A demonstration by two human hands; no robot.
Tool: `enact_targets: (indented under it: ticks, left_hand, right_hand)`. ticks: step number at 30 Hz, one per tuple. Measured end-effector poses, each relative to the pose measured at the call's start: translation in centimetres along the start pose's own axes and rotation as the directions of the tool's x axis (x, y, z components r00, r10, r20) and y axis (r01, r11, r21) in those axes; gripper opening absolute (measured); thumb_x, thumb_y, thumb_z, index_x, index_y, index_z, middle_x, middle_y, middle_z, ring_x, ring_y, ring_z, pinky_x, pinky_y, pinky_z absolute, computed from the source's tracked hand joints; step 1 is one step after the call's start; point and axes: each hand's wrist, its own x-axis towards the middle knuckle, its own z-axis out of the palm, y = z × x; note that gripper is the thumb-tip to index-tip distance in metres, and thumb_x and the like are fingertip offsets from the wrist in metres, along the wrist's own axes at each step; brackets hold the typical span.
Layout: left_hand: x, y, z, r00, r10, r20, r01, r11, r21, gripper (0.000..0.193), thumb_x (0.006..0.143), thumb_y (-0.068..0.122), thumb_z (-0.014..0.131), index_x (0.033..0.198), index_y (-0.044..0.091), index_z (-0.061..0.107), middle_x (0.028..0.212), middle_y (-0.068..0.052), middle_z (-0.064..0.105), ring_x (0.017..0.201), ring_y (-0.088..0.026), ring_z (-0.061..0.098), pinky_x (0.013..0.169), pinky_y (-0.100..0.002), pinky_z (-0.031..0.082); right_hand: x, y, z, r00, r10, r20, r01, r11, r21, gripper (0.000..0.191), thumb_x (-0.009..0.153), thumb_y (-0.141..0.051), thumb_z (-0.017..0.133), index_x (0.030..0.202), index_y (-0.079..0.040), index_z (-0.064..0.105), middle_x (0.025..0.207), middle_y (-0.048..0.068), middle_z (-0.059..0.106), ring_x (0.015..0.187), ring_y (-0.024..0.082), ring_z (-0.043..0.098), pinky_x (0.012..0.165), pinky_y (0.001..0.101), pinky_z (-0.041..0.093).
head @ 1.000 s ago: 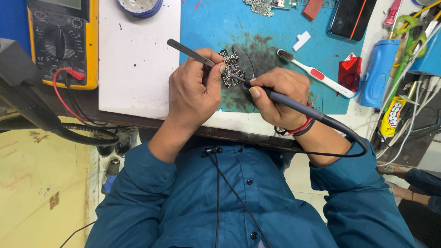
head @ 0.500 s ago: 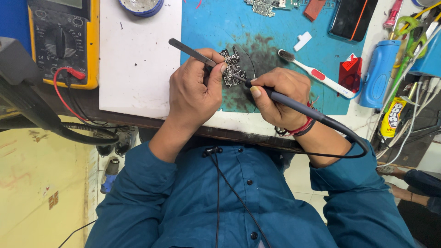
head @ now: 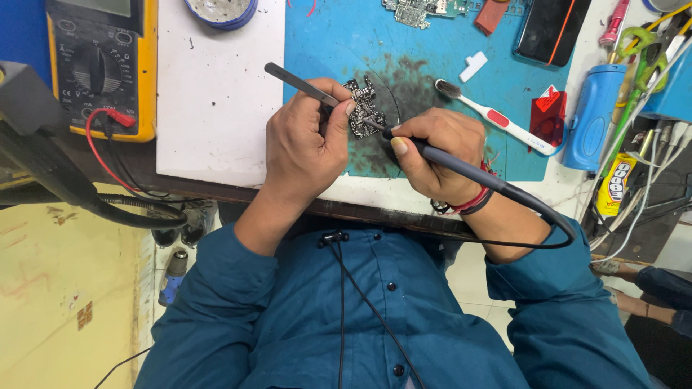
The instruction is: The person solders components on a phone motherboard at a repair bench, holding the board with tweezers while applying a soldering iron and hot air tool. They reposition the board, continue soldering, then pick up a phone and hold it with both hands.
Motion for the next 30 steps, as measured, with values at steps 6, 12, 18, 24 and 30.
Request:
enact_targets:
  ticks: [6, 12, 18, 24, 30]
  left_hand:
    - [0.0, 0.0, 0.0, 1.0, 0.008, -0.006, -0.008, 1.0, 0.003, 0.009, 0.103, 0.004, 0.069, 0.107, 0.003, 0.061, 0.088, -0.007, 0.069, 0.065, -0.013, 0.067, 0.06, -0.028, 0.052]
    - [0.1, 0.0, 0.0, 1.0, 0.004, -0.003, -0.004, 1.0, 0.016, 0.009, 0.102, 0.004, 0.069, 0.107, 0.003, 0.061, 0.087, -0.007, 0.07, 0.064, -0.014, 0.067, 0.06, -0.029, 0.052]
    - [0.0, 0.0, 0.1, 1.0, 0.012, -0.011, -0.012, 1.0, 0.02, 0.01, 0.102, 0.004, 0.069, 0.107, 0.003, 0.06, 0.087, -0.007, 0.069, 0.064, -0.014, 0.066, 0.06, -0.029, 0.052]
    - [0.1, 0.4, 0.1, 1.0, -0.01, -0.013, 0.011, 1.0, 0.022, 0.008, 0.102, 0.005, 0.069, 0.105, 0.004, 0.061, 0.086, -0.007, 0.07, 0.064, -0.015, 0.067, 0.06, -0.03, 0.052]
    - [0.2, 1.1, 0.0, 1.0, -0.015, -0.017, 0.016, 0.999, 0.042, 0.007, 0.101, 0.006, 0.069, 0.104, 0.004, 0.063, 0.087, -0.008, 0.071, 0.067, -0.018, 0.069, 0.062, -0.031, 0.053]
  right_hand:
    - [-0.1, -0.1, 0.0, 1.0, 0.019, -0.011, -0.019, 1.0, -0.01, 0.009, 0.098, -0.004, 0.073, 0.097, -0.004, 0.065, 0.083, 0.011, 0.069, 0.071, 0.026, 0.067, 0.065, 0.0352, 0.05]
    - [0.0, -0.2, 0.0, 1.0, 0.029, -0.01, -0.029, 1.0, -0.001, 0.009, 0.096, -0.003, 0.073, 0.096, -0.003, 0.065, 0.082, 0.011, 0.068, 0.07, 0.027, 0.066, 0.064, 0.0356, 0.049]
    - [-0.1, -0.3, -0.1, 0.999, 0.03, -0.016, -0.03, 1.0, -0.007, 0.008, 0.096, -0.004, 0.073, 0.095, -0.004, 0.065, 0.083, 0.011, 0.069, 0.071, 0.027, 0.067, 0.065, 0.0356, 0.05]
    - [0.1, -0.6, -0.3, 0.999, 0.041, -0.014, -0.042, 0.999, -0.009, 0.008, 0.095, -0.005, 0.073, 0.094, -0.004, 0.066, 0.08, 0.011, 0.068, 0.069, 0.026, 0.067, 0.063, 0.0355, 0.049]
    - [0.4, -1.0, -0.6, 0.999, 0.025, -0.028, -0.025, 1.0, 0.0, 0.008, 0.094, -0.006, 0.073, 0.094, -0.004, 0.066, 0.08, 0.011, 0.068, 0.069, 0.027, 0.067, 0.063, 0.0359, 0.05]
